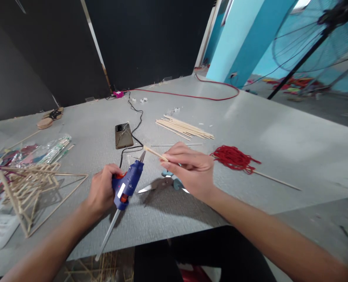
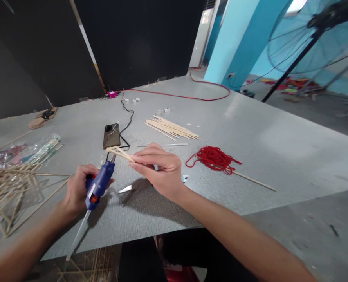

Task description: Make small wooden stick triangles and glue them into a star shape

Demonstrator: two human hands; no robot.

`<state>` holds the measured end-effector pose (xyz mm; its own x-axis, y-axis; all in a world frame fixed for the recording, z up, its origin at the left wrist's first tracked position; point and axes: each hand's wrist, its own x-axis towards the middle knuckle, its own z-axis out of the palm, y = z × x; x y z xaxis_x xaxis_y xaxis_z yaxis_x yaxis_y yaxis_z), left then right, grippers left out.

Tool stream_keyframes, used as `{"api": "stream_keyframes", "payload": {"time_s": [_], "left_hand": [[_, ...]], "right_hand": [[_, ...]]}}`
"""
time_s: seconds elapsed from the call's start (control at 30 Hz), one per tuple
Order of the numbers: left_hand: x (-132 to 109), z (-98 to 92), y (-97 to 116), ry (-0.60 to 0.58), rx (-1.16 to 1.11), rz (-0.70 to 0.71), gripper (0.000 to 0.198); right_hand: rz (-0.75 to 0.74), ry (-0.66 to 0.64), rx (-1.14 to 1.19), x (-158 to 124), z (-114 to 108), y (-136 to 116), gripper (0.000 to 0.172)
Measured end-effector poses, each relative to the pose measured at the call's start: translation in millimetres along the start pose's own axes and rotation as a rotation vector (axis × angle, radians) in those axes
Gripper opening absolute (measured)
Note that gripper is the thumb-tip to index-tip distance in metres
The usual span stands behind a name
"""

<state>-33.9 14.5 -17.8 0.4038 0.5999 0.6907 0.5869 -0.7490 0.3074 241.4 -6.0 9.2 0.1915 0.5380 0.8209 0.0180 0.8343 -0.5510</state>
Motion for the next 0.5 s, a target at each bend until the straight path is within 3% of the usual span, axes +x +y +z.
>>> {"api": "stream_keyframes", "payload": {"time_s": [0.5], "left_hand": [[1.1,-0.7,2.1,-0.009,-0.012,-0.029,0.04]], "right_hand": [[-0.194,-0.106,-0.11,0.7,-2.6,2.6,0.035]]}}
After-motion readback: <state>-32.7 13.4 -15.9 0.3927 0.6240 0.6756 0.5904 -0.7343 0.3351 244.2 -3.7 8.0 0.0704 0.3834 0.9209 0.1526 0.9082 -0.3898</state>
